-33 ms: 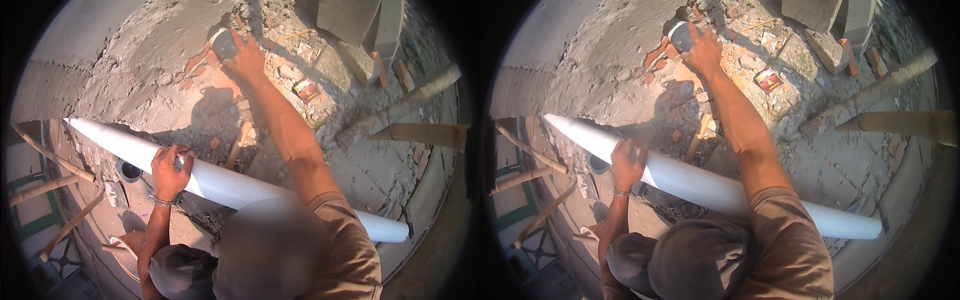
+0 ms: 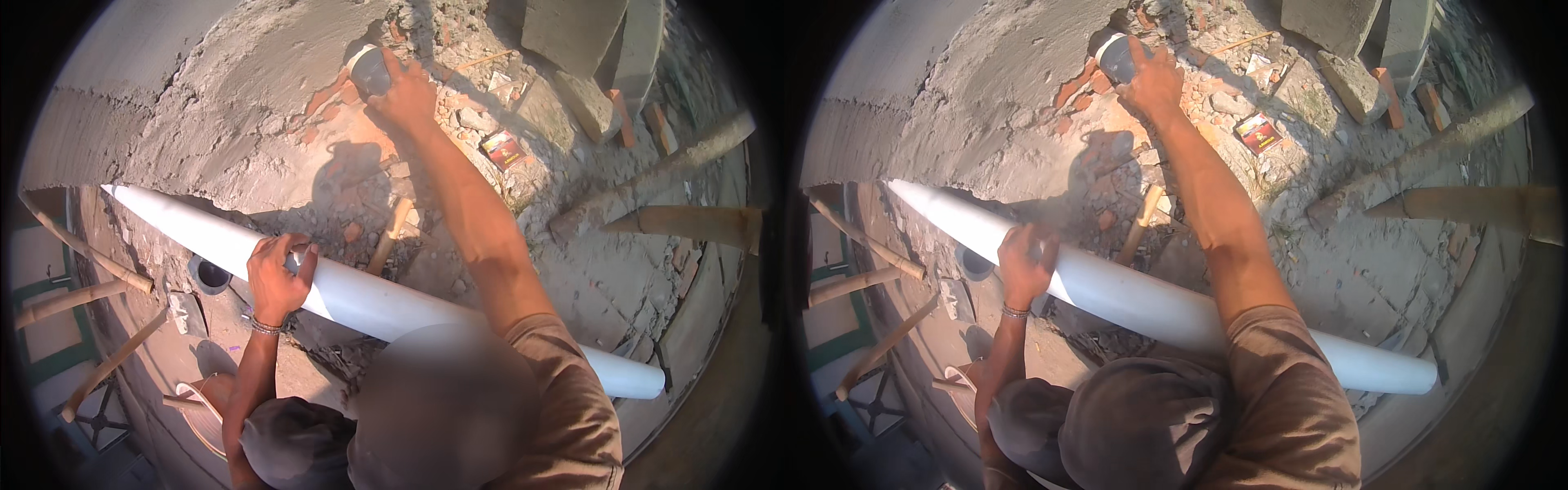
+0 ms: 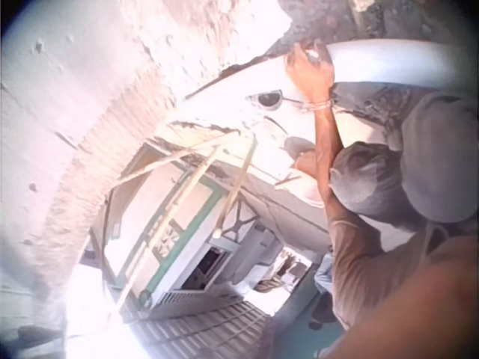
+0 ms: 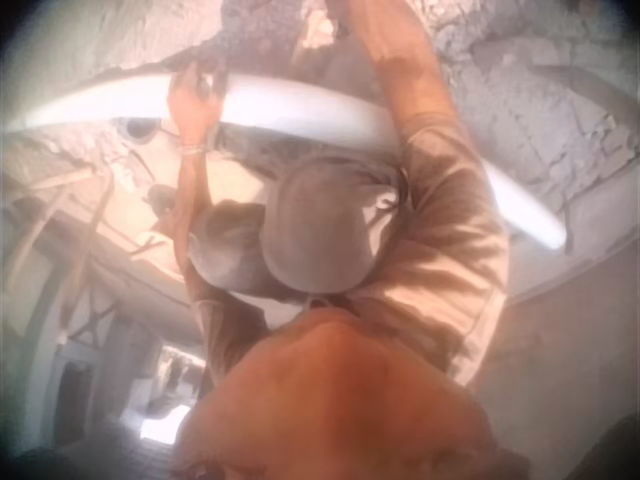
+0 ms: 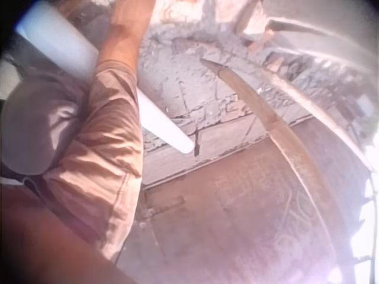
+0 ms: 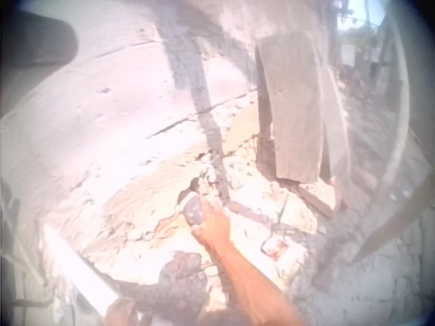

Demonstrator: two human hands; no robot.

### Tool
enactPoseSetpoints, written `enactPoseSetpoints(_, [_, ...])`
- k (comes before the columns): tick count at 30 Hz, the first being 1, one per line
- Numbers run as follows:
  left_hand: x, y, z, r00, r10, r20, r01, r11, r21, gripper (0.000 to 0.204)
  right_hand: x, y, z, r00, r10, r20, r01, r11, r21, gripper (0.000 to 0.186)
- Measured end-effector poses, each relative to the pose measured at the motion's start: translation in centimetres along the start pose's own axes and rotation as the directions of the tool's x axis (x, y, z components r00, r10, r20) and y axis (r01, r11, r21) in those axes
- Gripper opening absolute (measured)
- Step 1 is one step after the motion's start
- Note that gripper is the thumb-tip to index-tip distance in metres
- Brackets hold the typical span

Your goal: The person measures, cuts, and joins PVC pipes and fittings by hand using a saw and a hammer in an outdoor construction area.

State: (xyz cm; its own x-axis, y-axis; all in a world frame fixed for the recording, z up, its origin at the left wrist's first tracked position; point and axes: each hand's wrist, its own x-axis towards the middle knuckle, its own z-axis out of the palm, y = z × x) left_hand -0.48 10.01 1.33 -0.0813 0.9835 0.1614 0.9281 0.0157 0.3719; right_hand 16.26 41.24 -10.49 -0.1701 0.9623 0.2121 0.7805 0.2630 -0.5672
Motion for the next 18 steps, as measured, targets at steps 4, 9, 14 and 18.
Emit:
enactPoseSetpoints(4, [-0.2,-0.6,0.2,0.998,0.042,-0.042,-0.046,0.995,-0.093,0.017,0.1,-0.1,-0.4,0.998,-0.009,0.063,0.004,0.997,0.082,0.112])
enactPoseSetpoints(9, [-0.9,-1.0,-0.9,0.991,0.069,-0.111,-0.077,0.995,-0.069,0.016,-4.6,-1.9,0.7,0.966,-0.047,-0.255,0.076,0.992,0.103,0.113])
enactPoseSetpoints(14, [-0.6,-0.8,-0.6,0.992,0.074,-0.104,-0.080,0.996,-0.050,0.014,-10.5,1.6,2.4,0.959,-0.187,-0.212,0.194,0.981,0.014,0.097])
enactPoseSetpoints(18, [-0.6,-1.3,0.3,0.989,0.084,-0.122,-0.091,0.994,-0.058,0.015,-12.9,5.3,2.6,0.986,-0.137,-0.093,0.141,0.989,0.042,0.078])
